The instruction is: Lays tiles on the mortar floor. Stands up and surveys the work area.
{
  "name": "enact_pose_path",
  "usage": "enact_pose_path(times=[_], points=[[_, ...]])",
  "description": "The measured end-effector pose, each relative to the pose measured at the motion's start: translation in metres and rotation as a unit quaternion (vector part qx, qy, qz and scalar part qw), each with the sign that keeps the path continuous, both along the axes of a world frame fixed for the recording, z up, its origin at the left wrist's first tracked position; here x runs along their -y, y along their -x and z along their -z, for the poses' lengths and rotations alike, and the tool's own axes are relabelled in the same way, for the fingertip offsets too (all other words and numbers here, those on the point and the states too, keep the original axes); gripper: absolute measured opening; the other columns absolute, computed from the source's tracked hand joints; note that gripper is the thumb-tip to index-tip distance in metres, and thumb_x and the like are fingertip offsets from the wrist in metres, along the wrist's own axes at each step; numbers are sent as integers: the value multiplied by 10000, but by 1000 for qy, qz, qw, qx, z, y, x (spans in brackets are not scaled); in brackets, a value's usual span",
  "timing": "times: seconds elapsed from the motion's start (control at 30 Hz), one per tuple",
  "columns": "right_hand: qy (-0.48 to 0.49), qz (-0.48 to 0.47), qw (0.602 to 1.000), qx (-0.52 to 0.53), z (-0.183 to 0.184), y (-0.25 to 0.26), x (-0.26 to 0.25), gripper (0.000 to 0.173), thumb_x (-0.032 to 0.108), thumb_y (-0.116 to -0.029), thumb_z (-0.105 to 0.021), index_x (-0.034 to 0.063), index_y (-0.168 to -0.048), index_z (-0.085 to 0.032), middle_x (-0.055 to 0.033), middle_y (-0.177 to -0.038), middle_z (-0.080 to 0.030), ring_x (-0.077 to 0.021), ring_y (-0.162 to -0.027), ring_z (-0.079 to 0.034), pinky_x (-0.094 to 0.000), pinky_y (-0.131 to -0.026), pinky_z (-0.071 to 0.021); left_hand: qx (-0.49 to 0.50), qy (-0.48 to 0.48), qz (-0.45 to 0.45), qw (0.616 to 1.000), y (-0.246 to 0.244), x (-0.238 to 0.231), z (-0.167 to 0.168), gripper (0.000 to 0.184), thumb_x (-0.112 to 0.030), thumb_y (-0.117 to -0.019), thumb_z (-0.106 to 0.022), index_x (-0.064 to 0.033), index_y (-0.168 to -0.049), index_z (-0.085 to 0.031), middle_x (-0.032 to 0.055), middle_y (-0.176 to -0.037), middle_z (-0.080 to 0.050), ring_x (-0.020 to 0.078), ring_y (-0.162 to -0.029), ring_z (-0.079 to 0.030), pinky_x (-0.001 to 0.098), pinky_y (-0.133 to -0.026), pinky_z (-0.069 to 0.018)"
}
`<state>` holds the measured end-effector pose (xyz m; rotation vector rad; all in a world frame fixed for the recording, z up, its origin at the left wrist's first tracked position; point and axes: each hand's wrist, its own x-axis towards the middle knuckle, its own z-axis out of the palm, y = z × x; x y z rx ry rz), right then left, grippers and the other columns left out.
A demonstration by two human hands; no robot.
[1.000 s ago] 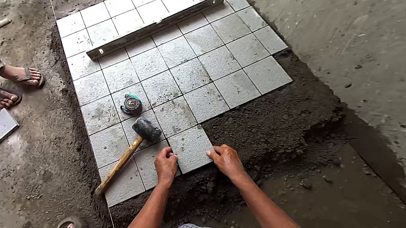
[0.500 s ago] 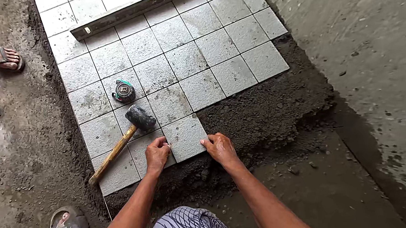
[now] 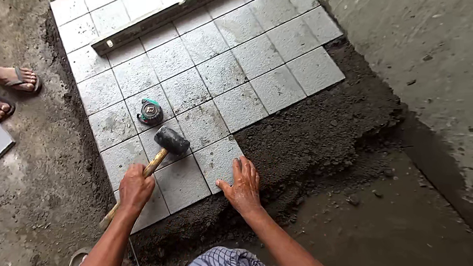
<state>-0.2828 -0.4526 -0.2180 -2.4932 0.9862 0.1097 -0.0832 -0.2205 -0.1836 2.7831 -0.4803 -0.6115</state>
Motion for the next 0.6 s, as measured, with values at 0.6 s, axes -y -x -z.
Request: enact_pose_path(times=[0.6], points=[[-33, 63, 993, 90, 24, 11, -9, 1071, 439, -824, -817, -42, -1596, -251, -254, -1615, -350, -399, -1496, -355, -542, -1234, -269, -270, 162, -19, 949, 128, 92, 3, 590, -620, -1049, -287, -136, -915, -597, 10, -642, -518, 176, -575, -550, 402, -570, -489]])
